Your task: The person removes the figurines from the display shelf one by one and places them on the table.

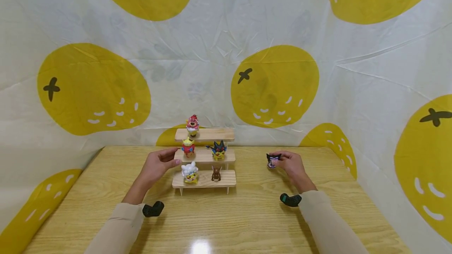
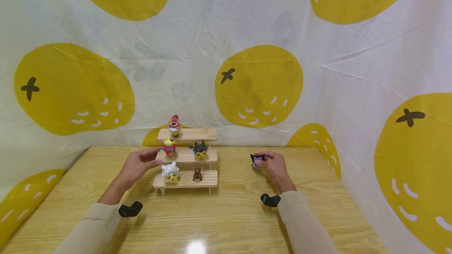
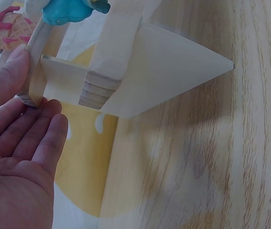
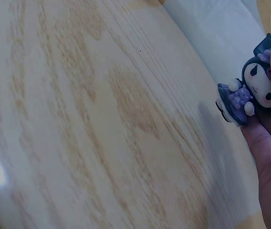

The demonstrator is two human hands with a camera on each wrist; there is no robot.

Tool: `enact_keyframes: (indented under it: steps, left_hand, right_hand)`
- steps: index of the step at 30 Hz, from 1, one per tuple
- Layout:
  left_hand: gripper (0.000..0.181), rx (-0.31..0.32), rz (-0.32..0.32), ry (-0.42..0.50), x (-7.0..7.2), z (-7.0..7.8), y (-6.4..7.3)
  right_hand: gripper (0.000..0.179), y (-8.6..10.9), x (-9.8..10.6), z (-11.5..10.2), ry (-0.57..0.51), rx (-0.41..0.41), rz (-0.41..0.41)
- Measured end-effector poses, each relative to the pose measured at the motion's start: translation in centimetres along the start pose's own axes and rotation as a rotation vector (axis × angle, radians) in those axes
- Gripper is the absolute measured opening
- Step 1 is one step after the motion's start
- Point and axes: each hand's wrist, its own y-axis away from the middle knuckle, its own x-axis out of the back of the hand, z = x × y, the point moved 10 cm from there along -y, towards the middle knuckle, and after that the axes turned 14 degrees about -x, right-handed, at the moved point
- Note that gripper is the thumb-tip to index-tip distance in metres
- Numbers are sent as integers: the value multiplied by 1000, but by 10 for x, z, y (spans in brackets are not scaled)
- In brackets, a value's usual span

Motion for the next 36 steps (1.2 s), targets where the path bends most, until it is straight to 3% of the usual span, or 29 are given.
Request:
enact_keyframes:
  steps: [36]
  left_hand:
    - [58, 6, 1, 6, 2, -1, -1]
  right_hand:
    - [40, -5, -1, 9, -77, -16, -19]
